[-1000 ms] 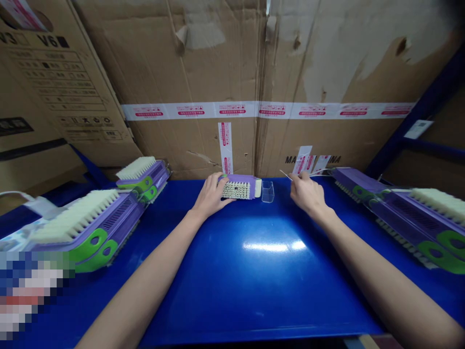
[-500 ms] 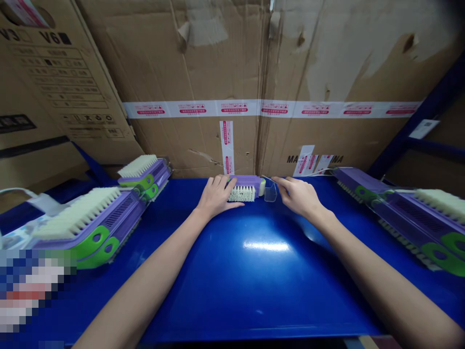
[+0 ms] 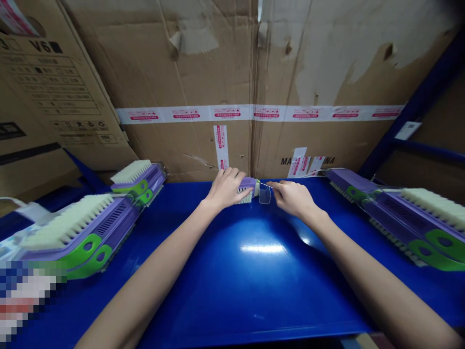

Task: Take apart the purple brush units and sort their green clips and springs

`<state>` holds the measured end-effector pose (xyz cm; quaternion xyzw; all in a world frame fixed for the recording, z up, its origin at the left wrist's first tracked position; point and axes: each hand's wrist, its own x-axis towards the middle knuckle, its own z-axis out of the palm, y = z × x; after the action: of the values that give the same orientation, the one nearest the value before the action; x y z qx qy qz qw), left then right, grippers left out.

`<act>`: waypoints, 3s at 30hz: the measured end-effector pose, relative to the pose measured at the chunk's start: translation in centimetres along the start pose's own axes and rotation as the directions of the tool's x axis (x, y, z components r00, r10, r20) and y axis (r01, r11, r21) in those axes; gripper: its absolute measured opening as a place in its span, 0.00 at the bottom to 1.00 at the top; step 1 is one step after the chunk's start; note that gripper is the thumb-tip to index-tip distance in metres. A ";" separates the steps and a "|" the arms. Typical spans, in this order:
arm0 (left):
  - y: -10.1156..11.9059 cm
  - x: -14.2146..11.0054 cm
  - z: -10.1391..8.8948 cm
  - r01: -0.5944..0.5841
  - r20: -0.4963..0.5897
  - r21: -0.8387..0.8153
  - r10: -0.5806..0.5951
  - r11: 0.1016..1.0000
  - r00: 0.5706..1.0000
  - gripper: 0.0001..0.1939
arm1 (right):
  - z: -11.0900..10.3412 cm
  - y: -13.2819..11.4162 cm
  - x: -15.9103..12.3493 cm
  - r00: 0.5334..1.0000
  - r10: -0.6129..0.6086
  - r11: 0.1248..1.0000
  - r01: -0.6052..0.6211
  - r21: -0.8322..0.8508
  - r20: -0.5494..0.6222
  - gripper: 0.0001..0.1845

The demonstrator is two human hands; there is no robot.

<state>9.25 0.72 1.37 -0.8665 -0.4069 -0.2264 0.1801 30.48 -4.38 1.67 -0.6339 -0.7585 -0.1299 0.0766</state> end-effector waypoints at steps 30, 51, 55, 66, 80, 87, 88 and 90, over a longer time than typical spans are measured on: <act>1.0 3.1 2.1 0.201 0.248 -0.175 -0.155 0.964 0.956 0.17 | 1.6 -3.2 -0.7 0.995 0.031 0.999 -0.035 0.033 0.097 0.33; 2.0 3.5 1.7 0.246 0.260 -0.168 -0.198 0.954 0.945 0.14 | 3.9 3.6 0.8 0.937 0.317 0.948 -0.307 -0.086 0.148 0.26; 2.1 3.5 1.9 0.262 0.244 -0.140 -0.223 0.955 0.944 0.14 | 4.0 3.5 0.9 0.936 0.314 0.949 -0.303 -0.085 0.160 0.25; 2.7 3.8 1.4 0.176 0.020 -0.253 -0.177 0.951 0.984 0.13 | 3.6 2.2 0.6 0.960 0.274 0.961 -0.276 -0.026 -0.061 0.21; 4.8 4.0 0.2 0.217 -0.008 -0.494 -0.254 0.842 0.967 0.12 | 3.9 -2.4 0.5 0.893 0.295 0.747 0.005 0.665 -0.339 0.30; 2.3 -0.6 -0.4 0.023 -0.128 -0.002 -0.024 1.000 0.992 0.18 | 3.8 -1.7 0.5 0.904 0.295 0.849 -0.100 0.519 -0.308 0.19; 1.6 -1.6 -0.3 0.022 -0.137 0.025 -0.018 0.999 0.990 0.18 | 3.7 -1.7 0.6 0.907 0.300 0.866 -0.129 0.483 -0.294 0.17; 0.3 -3.3 0.0 0.040 -0.152 0.063 -0.030 0.997 0.988 0.18 | 3.7 -1.9 0.6 0.910 0.306 0.891 -0.170 0.422 -0.280 0.15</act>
<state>7.65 -1.55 -0.45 -0.8332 -0.4143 -0.2811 0.2348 28.64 -3.01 -1.87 -0.6635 -0.6596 -0.0735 0.3455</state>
